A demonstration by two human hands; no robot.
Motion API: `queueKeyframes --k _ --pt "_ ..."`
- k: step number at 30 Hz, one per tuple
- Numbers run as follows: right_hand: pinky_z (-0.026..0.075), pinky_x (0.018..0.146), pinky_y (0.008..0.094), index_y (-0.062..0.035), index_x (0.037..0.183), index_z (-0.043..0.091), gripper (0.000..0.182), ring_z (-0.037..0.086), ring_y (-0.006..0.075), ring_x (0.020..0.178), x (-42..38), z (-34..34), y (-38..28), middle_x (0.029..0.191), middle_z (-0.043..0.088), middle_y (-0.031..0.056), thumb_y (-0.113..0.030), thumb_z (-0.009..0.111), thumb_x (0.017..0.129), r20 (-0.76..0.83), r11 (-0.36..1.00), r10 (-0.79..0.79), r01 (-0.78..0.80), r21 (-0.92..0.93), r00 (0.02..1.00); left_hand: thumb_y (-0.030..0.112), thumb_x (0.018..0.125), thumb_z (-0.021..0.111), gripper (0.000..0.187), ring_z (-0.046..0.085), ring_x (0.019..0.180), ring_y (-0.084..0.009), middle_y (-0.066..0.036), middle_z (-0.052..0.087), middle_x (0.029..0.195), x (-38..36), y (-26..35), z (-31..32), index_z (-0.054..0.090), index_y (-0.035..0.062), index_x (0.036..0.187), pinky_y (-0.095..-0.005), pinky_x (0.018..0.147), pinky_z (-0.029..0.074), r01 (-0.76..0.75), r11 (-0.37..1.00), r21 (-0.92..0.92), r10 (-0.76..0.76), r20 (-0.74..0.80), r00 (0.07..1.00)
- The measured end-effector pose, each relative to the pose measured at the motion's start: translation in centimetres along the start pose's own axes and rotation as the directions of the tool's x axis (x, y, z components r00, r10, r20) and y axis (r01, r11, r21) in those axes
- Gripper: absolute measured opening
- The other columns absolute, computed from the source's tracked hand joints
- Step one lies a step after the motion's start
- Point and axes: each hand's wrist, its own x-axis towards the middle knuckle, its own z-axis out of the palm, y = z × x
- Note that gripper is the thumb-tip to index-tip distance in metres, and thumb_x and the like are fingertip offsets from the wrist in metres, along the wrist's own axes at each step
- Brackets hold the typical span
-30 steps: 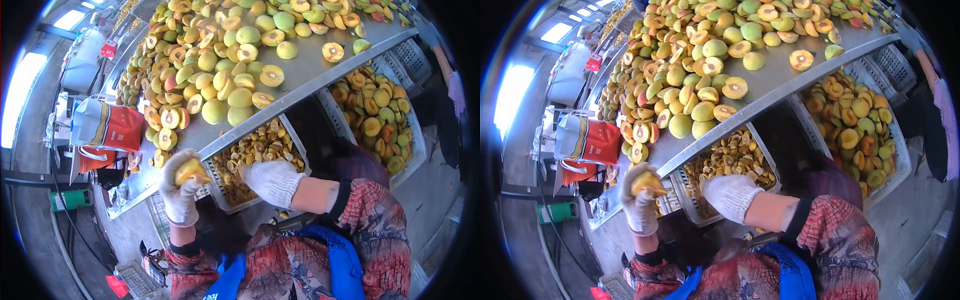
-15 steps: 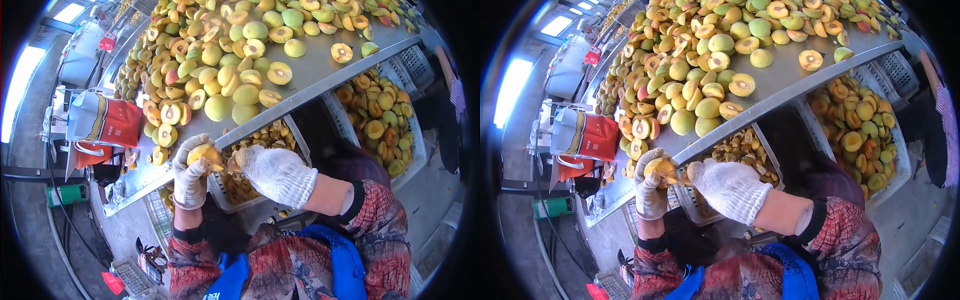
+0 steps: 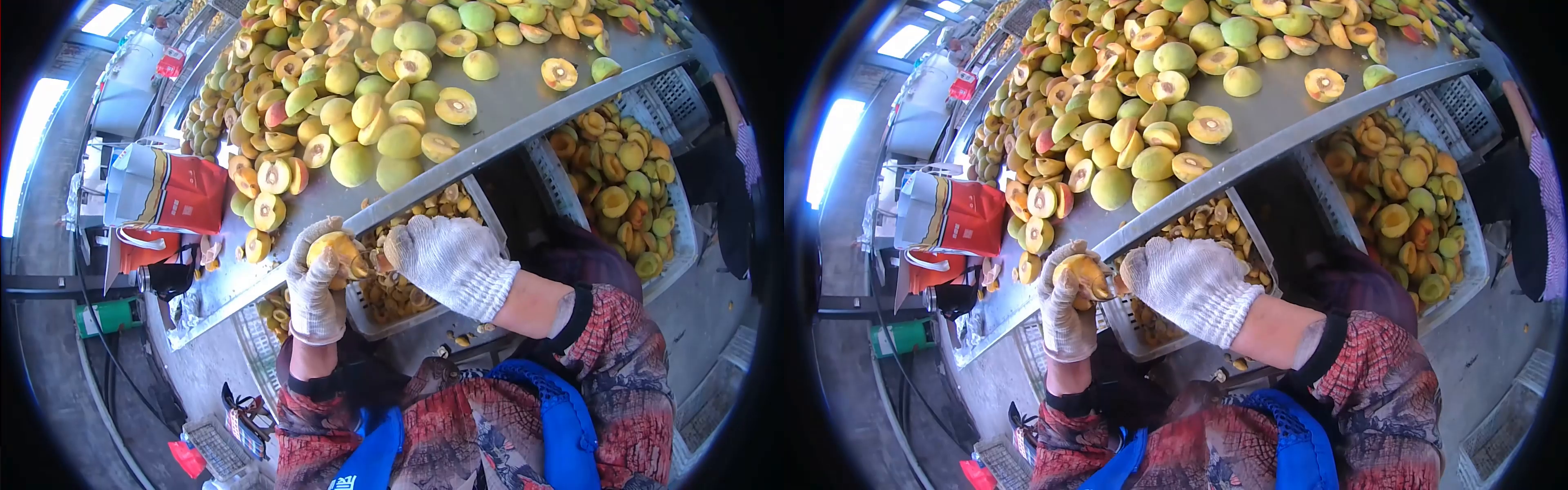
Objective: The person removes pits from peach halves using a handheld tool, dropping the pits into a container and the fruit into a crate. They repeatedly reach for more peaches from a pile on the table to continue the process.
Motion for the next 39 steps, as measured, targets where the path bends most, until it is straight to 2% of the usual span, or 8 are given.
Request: queueKeyframes --k 5,13,16,22,25,28,36,39 --pt "0.052 0.049 0.0327 -0.0093 0.084 0.058 0.01 0.064 0.0184 0.062 -0.2 1.6 0.3 0.068 0.058 0.0046 -0.019 0.058 0.081 0.069 0.997 0.025 -0.019 -0.079 0.997 0.037 0.084 0.071 0.053 0.063 0.09 -0.0195 -0.012 0.064 0.1 -1.0 -0.4 0.0 0.056 0.0006 0.119 -0.0299 0.077 0.052 -0.085 0.985 0.149 0.086 0.003 0.996" --pt "0.054 0.051 0.0374 -0.0095 0.085 0.063 0.013 0.068 0.0236 0.067 0.5 0.1 0.2 0.074 0.064 0.0085 -0.02 0.057 0.083 0.236 0.973 0.227 -0.229 -0.022 0.945 0.03 0.089 0.066 0.044 0.061 0.098 -0.0199 -0.01 0.063 0.106 -1.4 -0.3 -1.2 0.055 0.0016 0.12 -0.0323 0.086 0.05 -0.021 0.982 -0.186 0.016 -0.027 1.0" --pt "0.053 0.048 0.0363 -0.0104 0.087 0.062 0.013 0.067 0.0217 0.065 0.1 -0.8 -0.2 0.07 0.061 0.0062 -0.022 0.057 0.081 0.076 0.994 0.094 -0.09 -0.058 0.993 0.032 0.088 0.067 0.044 0.06 0.098 -0.0189 -0.008 0.063 0.105 -1.5 -1.0 -1.7 0.056 0.0019 0.119 -0.0327 0.088 0.048 0.036 0.975 -0.22 -0.055 -0.079 0.995" --pt "0.05 0.045 0.0338 -0.0088 0.085 0.057 0.012 0.062 0.0196 0.058 -0.6 0.1 -0.2 0.068 0.058 0.0044 -0.02 0.057 0.082 0.0 0.993 -0.018 0.018 -0.116 1.0 0.039 0.088 0.065 0.051 0.061 0.089 -0.0167 -0.008 0.061 0.101 -1.8 -1.4 -0.2 0.054 0.0008 0.121 -0.0295 0.074 0.053 0.013 1.0 -0.019 -0.014 -0.045 0.999" --pt "0.051 0.046 0.0353 -0.0076 0.087 0.059 0.013 0.064 0.0208 0.061 -0.1 -0.1 0.3 0.069 0.06 0.0057 -0.02 0.057 0.083 0.109 0.997 0.019 -0.011 -0.07 0.994 0.039 0.088 0.065 0.052 0.062 0.088 -0.0166 -0.008 0.061 0.099 -1.9 -1.2 -0.3 0.054 0.0008 0.121 -0.0303 0.071 0.054 0.036 0.998 0.05 -0.035 -0.011 0.999" --pt "0.052 0.048 0.0367 -0.007 0.089 0.06 0.014 0.066 0.0217 0.064 -0.1 1.2 0.9 0.071 0.062 0.0078 -0.019 0.056 0.084 0.265 0.965 0.243 -0.206 -0.16 0.933 0.04 0.088 0.065 0.052 0.062 0.086 -0.0166 -0.008 0.062 0.098 -2.2 -1.2 -0.3 0.054 0.0014 0.121 -0.0308 0.069 0.055 0.017 1.0 0.022 -0.017 -0.028 0.999" --pt "0.053 0.053 0.0417 -0.0035 0.099 0.055 0.018 0.066 0.0317 0.068 -0.5 -0.9 -0.3 0.082 0.061 0.0168 -0.017 0.054 0.087 0.23 0.939 0.14 -0.203 0.277 0.963 0.041 0.087 0.067 0.053 0.062 0.085 -0.0143 -0.006 0.061 0.098 -2.5 -1.2 -0.5 0.055 0.0021 0.12 -0.0297 0.067 0.055 0.029 1.0 0.008 -0.029 -0.033 0.999" --pt "0.054 0.056 0.0402 -0.0033 0.102 0.054 0.021 0.066 0.0315 0.072 -0.6 -0.7 -0.3 0.083 0.061 0.0152 -0.016 0.056 0.084 0.237 0.937 0.107 -0.178 0.301 0.965 0.041 0.084 0.069 0.054 0.062 0.083 -0.0142 -0.006 0.061 0.097 -2.5 -1.2 -0.3 0.056 0.0017 0.119 -0.0297 0.066 0.055 0.022 0.999 0.034 -0.021 -0.013 1.0"
